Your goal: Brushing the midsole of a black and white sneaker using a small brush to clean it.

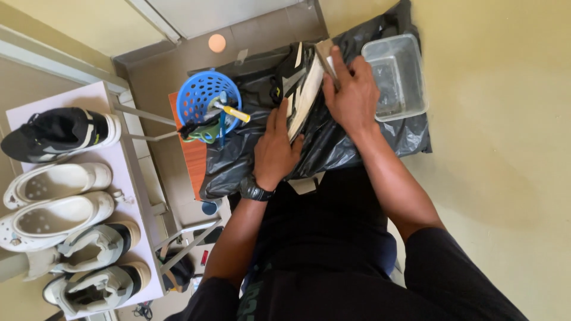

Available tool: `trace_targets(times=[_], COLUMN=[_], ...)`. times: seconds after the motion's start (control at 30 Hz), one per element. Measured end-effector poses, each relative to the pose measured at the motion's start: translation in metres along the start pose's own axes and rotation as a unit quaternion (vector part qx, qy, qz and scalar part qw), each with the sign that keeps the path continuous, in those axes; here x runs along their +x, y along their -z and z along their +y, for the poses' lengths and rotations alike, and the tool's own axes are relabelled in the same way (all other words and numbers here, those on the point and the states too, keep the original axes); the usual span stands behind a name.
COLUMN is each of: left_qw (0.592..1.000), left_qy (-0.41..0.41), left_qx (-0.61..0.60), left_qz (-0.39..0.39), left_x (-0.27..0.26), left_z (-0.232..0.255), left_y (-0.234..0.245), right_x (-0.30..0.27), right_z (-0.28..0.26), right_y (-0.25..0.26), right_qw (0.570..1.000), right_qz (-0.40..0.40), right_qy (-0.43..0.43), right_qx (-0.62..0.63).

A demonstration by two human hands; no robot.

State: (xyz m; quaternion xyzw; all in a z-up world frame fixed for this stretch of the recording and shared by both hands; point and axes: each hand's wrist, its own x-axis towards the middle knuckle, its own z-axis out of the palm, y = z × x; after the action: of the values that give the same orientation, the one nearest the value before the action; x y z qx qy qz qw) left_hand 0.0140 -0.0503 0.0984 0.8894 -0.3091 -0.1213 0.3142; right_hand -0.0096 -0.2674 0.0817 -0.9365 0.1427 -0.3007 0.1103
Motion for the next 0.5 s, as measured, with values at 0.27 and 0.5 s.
trace_targets(times=[0.27,0.5], left_qw=[0.996,0.986], left_qy=[-0.009,-0.119], left_qx=[-0.08,-0.083], left_qz=[0.041,0.078], left_x=[-0.011,-0.024], left_z=[-0.001,-0.027], left_y=[0.009,0.001], right_x=[-0.042,-0.04], right_z=[0.054,0.071], right_y=[0.034,0.06], right_qw=[0.992,0.992], right_qz=[0.074,0.017], right_qy=[-0.09,-0.122], right_qx=[0.037,-0.005])
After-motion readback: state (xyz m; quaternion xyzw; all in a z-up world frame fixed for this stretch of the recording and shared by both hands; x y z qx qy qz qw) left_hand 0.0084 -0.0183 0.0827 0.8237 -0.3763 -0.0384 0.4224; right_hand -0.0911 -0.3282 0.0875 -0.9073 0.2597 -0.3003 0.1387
